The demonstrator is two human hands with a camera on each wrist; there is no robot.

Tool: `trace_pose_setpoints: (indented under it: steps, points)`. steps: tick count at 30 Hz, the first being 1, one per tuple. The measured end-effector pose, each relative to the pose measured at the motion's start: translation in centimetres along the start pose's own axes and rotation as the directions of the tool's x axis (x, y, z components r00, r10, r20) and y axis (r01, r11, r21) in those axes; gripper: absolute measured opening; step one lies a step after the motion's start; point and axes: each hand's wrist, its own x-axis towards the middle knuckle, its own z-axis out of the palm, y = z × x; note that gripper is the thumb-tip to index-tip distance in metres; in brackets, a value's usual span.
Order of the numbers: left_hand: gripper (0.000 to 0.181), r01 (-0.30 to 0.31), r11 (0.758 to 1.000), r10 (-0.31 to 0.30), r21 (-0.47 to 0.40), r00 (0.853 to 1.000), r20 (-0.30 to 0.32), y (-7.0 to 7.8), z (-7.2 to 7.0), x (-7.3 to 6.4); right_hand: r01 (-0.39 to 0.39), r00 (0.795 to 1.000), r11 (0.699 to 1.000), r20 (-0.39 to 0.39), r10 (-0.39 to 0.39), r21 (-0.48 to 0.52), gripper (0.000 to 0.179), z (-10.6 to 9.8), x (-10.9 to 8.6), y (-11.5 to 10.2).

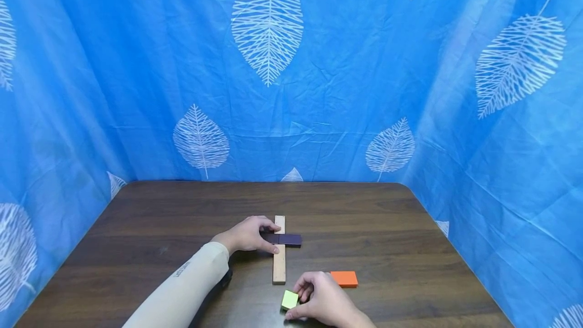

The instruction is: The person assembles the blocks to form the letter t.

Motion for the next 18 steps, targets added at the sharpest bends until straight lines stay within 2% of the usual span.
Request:
trace_pose_setpoints:
  steps: [5, 11, 18]
  points:
    - [0.058, -0.017, 1.0, 0.017, 0.002, 1.0, -0.003, -0.1, 0.0, 0.1, -0.033, 0.999, 0.999, -0.042, 0.033, -0.01, 0.037, 0.5, 0.2, -0.4]
    - [0.057, -0.018, 1.0, 0.018, 0.001, 1.0, -0.009, -0.2, 0.2, 0.1, -0.027, 0.997, 1.0, -0.069, 0.027, 0.011, 0.038, 1.2, 0.7, -0.9]
    - [0.057, -0.001, 1.0, 0.001, 0.007, 1.0, -0.011, 0.0, 0.1, 0.0, -0.06, 0.994, 0.997, -0.089, 0.056, -0.041, 0.039, 1.7, 1.1, -1.2]
